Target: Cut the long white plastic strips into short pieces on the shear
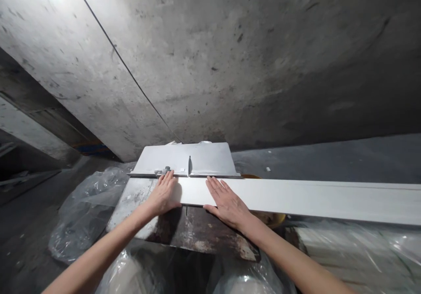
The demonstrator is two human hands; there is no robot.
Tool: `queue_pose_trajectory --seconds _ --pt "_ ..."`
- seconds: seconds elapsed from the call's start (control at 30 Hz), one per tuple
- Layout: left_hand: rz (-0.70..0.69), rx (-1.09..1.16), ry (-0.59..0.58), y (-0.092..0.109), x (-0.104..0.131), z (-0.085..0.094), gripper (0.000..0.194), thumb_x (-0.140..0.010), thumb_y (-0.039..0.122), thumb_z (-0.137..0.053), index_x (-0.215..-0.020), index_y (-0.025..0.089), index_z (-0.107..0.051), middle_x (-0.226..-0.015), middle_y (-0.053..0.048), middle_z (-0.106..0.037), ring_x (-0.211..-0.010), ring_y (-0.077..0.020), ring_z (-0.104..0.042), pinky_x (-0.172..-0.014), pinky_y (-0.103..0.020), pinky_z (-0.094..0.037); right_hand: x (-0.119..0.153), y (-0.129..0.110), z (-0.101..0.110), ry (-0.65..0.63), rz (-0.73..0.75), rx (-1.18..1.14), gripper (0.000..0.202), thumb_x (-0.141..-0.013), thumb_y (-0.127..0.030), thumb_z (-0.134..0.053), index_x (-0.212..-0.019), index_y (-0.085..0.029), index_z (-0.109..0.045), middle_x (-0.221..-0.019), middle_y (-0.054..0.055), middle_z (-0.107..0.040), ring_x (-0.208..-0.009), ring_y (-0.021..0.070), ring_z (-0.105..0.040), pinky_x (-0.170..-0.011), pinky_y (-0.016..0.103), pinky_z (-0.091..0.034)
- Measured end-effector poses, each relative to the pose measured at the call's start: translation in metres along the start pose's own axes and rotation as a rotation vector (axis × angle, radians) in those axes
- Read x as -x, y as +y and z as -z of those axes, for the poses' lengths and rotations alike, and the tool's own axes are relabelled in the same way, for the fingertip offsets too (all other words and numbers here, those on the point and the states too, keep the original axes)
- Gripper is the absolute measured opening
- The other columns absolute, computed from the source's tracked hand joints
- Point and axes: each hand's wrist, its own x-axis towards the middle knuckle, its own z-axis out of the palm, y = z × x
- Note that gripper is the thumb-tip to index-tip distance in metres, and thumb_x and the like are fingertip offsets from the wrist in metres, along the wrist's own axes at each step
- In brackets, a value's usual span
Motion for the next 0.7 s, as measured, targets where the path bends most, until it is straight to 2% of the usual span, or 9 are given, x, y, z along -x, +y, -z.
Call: queue_pose_trajectory --seconds 0.07,0.13,0.27,0.47,0.57,0.7 --pt "-0.031 0.012 -0.016 -0.016 -0.01 0.008 0.07 -0.062 0.046 -0.081 -0.113 0.013 -0.046 -0.136 -0.021 -0.046 -0.132 -0.0357 -0.039 -0.11 -0.051 -0.03 -0.003 0.008 -0.003 -0.006 -0.007 0.013 0.084 -0.096 -0.055 -0.039 -0.152 -0.015 0.009 -0.152 0.018 -0.029 -0.14 0.0292 -0.028 -0.11 0.05 -0.034" --pt "-0.049 0.04 -0.006 -0.025 -0.026 0.012 0.064 -0.058 0.045 -0.084 -0.102 0.016 -0.047 -0.119 -0.013 -0.055 -0.117 -0.031 -0.051 -0.108 -0.047 -0.034 -0.012 0.019 -0.006 -0.014 -0.012 0.021 0.084 -0.095 -0.056 -0.038 -0.152 -0.016 0.009 -0.152 0.018 -0.03 -0.14 0.0289 -0.028 -0.111 0.05 -0.033" --pt "-0.043 0.091 0.028 -0.039 -0.065 0.01 0.057 -0.056 0.04 -0.084 -0.093 0.019 -0.046 -0.101 -0.006 -0.056 -0.101 -0.0263 -0.055 -0.101 -0.041 -0.038 -0.039 0.046 -0.016 -0.034 -0.013 0.03 0.08 -0.096 -0.057 -0.036 -0.153 -0.015 0.0 -0.152 0.017 -0.03 -0.14 0.0283 -0.028 -0.113 0.05 -0.031" --pt "-0.048 0.108 0.018 -0.064 -0.11 0.006 0.061 -0.053 0.045 -0.086 -0.091 0.018 -0.047 -0.096 -0.007 -0.057 -0.097 -0.0275 -0.055 -0.097 -0.038 -0.04 -0.075 0.081 -0.026 -0.067 -0.037 0.027 0.075 -0.095 -0.06 -0.033 -0.151 -0.012 -0.02 -0.151 0.016 -0.031 -0.14 0.0278 -0.028 -0.114 0.049 -0.029" --pt "-0.029 0.106 0.02 -0.066 -0.114 0.008 0.062 -0.054 0.048 -0.083 -0.093 0.017 -0.047 -0.095 -0.009 -0.058 -0.097 -0.0284 -0.054 -0.094 -0.037 -0.041 -0.079 0.084 -0.024 -0.085 -0.044 0.032 0.074 -0.095 -0.059 -0.034 -0.15 -0.011 -0.024 -0.152 0.015 -0.031 -0.14 0.0278 -0.029 -0.114 0.048 -0.029" --pt "-0.023 0.093 0.015 -0.053 -0.095 0.01 0.063 -0.055 0.048 -0.079 -0.099 0.016 -0.048 -0.103 -0.011 -0.056 -0.102 -0.0303 -0.052 -0.097 -0.04 -0.038 -0.065 0.067 -0.017 -0.085 -0.043 0.052 0.073 -0.096 -0.057 -0.035 -0.149 -0.008 -0.026 -0.152 0.016 -0.03 -0.14 0.0278 -0.028 -0.114 0.048 -0.029"
